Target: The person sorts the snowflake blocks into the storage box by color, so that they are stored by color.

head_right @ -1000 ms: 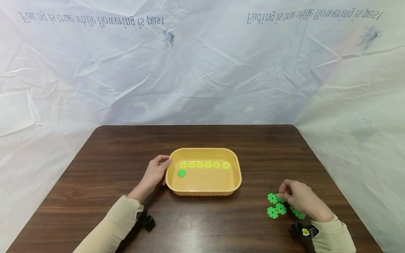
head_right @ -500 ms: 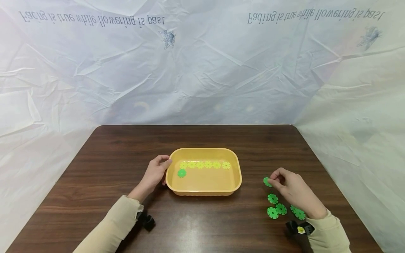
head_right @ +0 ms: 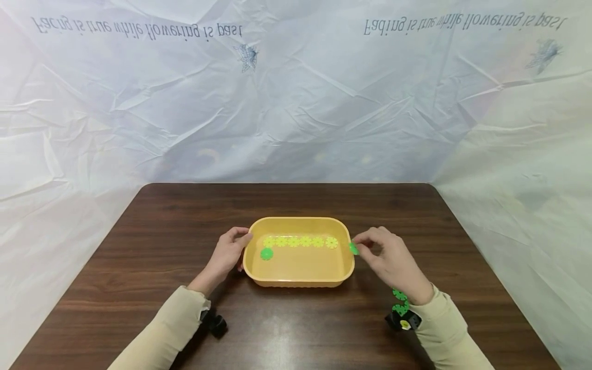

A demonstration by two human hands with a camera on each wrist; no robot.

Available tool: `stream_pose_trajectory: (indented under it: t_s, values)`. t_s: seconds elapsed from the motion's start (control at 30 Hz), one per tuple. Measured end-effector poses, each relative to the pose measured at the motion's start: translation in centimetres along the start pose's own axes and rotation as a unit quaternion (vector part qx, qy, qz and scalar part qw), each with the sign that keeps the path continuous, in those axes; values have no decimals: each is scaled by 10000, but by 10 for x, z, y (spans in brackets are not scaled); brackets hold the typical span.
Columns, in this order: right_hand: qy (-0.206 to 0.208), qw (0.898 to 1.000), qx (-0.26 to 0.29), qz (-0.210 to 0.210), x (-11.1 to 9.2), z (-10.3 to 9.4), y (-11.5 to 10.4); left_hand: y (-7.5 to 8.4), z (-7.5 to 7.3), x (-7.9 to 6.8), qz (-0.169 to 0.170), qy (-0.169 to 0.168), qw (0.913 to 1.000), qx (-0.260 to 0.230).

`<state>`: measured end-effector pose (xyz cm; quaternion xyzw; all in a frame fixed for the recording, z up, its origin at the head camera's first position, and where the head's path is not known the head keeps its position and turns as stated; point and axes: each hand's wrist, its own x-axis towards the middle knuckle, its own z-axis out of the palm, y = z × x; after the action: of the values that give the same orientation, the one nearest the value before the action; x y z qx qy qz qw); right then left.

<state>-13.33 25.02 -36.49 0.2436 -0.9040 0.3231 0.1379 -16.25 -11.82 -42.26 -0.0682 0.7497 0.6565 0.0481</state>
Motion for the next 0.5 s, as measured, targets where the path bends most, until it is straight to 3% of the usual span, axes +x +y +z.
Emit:
stream_pose_trajectory:
  t_s: [0.23,0.5]
  values:
    - [-385,9980,130,-474,20,24,-18,-1,0,1,7,-10,10000,-40]
    - [-1394,9884,151,-588,35,54,-42,0,-1,1,26,-14,10000,-60]
